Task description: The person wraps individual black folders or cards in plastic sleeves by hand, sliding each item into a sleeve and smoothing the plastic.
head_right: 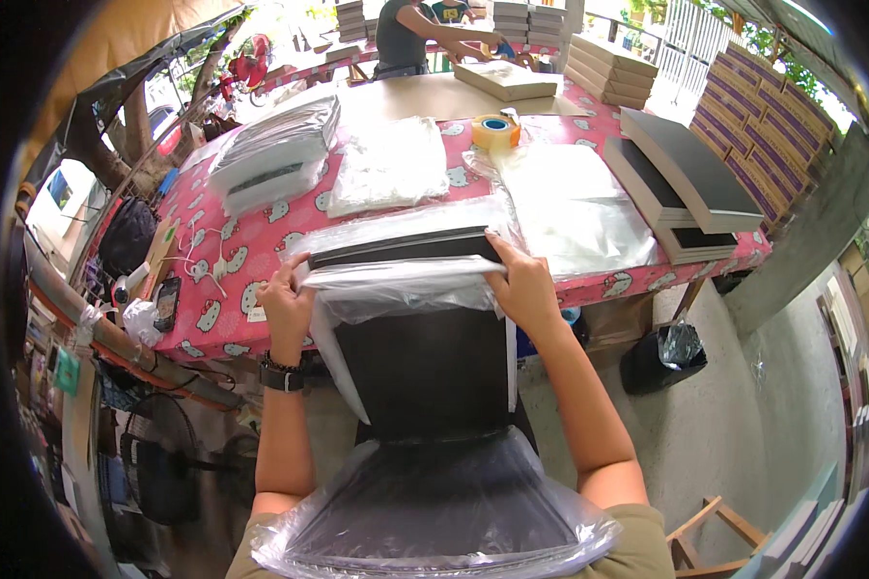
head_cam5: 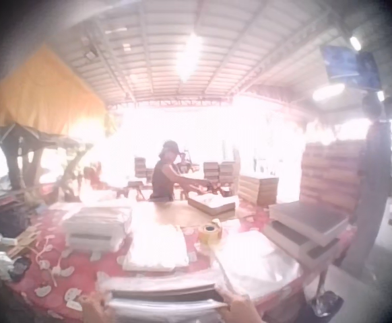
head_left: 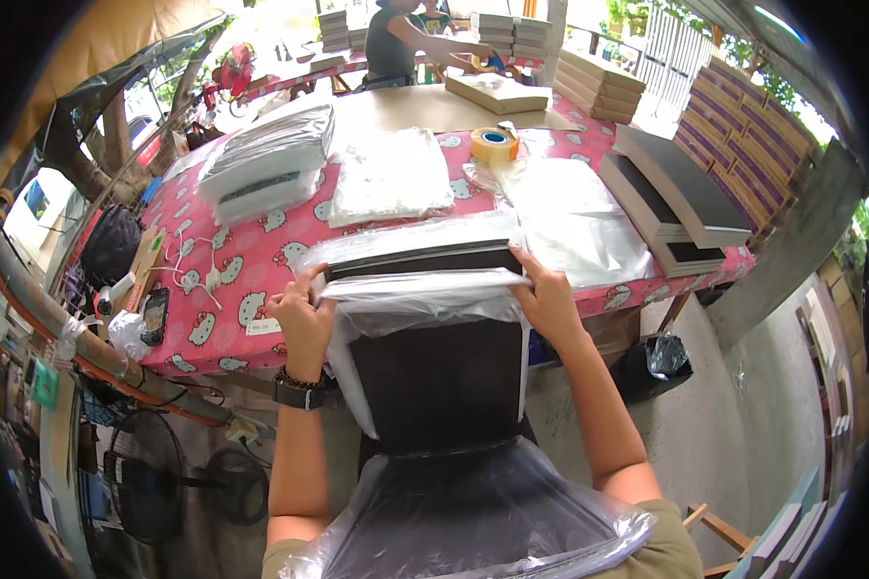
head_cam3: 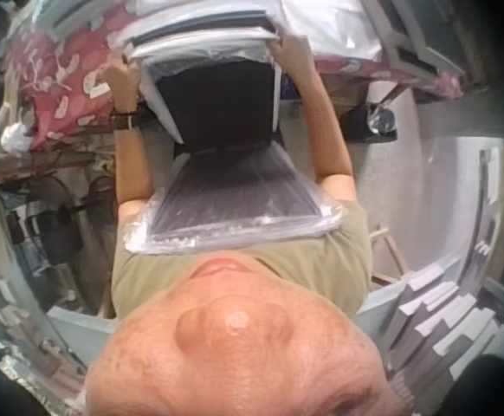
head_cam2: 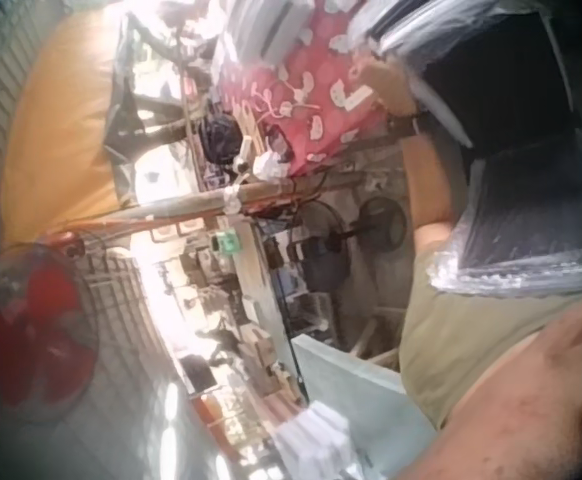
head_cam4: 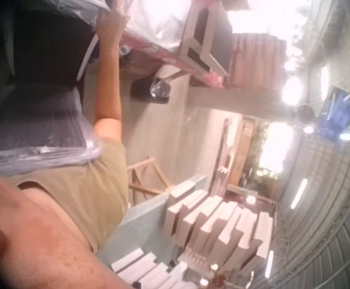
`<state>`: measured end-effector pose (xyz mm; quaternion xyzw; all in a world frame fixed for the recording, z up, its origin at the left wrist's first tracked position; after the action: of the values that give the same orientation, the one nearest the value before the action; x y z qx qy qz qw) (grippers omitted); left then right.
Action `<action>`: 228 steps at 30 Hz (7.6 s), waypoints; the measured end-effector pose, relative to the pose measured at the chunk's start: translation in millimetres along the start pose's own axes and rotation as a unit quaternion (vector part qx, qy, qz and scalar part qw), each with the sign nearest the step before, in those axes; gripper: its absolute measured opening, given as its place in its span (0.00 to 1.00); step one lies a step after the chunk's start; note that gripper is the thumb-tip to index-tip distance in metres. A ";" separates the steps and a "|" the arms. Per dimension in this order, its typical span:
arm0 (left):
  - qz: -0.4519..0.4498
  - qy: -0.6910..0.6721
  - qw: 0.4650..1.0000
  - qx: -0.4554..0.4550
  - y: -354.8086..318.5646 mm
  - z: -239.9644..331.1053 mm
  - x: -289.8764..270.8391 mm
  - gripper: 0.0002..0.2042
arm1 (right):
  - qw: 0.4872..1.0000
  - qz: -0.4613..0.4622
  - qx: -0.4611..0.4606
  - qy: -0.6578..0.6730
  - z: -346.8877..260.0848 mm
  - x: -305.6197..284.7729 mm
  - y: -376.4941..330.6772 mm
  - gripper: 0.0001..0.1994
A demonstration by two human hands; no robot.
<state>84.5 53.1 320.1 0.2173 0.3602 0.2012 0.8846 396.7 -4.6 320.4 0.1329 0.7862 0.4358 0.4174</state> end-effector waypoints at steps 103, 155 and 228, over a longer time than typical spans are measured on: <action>-0.486 -0.394 0.767 -0.140 -102.0 89.2 -17.5 0.18 | 0.924 -0.119 0.058 0.360 -123.6 -4.3 -11.5 0.05; -0.356 -0.495 0.743 -0.276 -101.2 60.5 -12.2 0.07 | 0.906 -0.053 0.200 0.370 -120.4 29.8 -19.8 0.07; -0.437 -0.593 0.590 -0.330 -112.4 66.7 -10.6 0.10 | 0.977 -0.022 0.086 0.193 -125.5 24.0 -22.5 0.07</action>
<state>148.2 -60.9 309.5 -0.2015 -0.2838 -0.2778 0.8954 288.5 -76.1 323.6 0.0647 0.8890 0.3753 0.2544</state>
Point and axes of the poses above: each hand's wrist, its own y-axis towards the middle knuckle, its own x-axis out of the palm, z = x × y, the point moved 2 cm from there along y, towards the middle knuckle, and after that the axes turned 14 degrees about -x, right-handed, at the moved point
